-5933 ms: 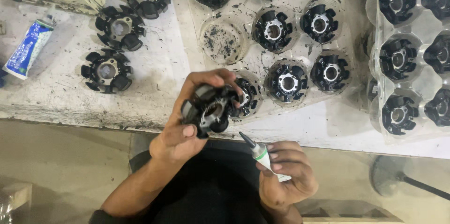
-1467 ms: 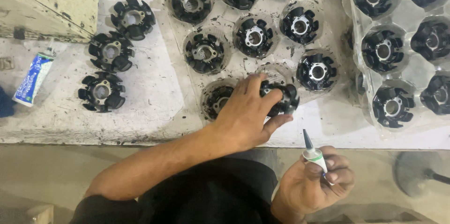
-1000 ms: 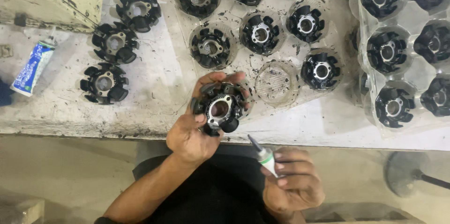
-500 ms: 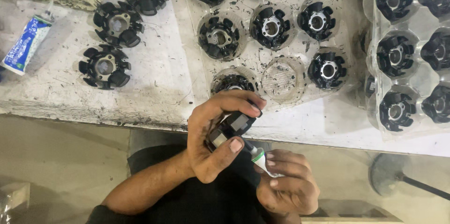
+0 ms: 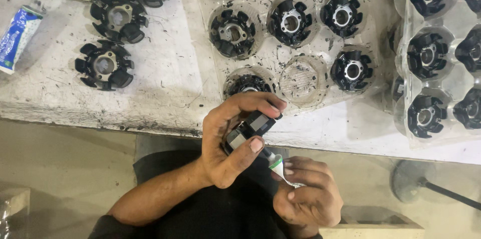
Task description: The person picks up a rotor hub from a tray on the workbench, holds it in one hand, and squeezes adhesive from a small tube onto the hub's inner surface, rotating the hub to reach different spots. They briefly wipe the tube with a blue cloth, then place the treated hub back on the bench and pick up the next one.
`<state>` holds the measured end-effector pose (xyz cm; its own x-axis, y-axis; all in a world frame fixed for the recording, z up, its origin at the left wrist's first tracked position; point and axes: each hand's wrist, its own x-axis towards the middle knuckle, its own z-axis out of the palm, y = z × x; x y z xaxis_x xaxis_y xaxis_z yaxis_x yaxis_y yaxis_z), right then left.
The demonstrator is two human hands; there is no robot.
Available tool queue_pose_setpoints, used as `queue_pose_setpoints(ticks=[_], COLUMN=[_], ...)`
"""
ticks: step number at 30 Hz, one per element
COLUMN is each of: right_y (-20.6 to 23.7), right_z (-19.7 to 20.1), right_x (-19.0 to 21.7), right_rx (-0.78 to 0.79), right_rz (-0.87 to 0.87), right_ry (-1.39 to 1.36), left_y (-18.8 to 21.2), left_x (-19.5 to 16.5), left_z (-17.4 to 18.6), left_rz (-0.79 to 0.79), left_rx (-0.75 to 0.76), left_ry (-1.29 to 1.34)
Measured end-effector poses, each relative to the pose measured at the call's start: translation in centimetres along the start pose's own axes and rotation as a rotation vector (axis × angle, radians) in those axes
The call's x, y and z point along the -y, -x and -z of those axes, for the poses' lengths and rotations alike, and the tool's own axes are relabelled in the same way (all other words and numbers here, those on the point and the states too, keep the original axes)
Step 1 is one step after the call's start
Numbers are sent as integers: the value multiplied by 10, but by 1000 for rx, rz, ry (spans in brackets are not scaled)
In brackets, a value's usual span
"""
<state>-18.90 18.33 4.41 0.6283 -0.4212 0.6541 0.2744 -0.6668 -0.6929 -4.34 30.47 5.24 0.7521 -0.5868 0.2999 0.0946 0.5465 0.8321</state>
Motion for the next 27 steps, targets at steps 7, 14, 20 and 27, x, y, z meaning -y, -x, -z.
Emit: queue_pose_setpoints(ticks=[7,14,20,27], right_y=[-2,-5,7,14], right_z=[-2,-5,-12,-4], right_x=[1,9,4,-6], right_rx=[-12,-3,-350,-207], right_rz=[-5,-90,-258,-174], right_ry=[40,60,-66,-143], left_y=[0,2,2,3], left_x=[3,9,4,0], left_z=[2,-2,-11,-18], left_rz=[-11,81,236,358], left_rx=[-19,-146,-339,-457], left_ry=[17,298,793,971])
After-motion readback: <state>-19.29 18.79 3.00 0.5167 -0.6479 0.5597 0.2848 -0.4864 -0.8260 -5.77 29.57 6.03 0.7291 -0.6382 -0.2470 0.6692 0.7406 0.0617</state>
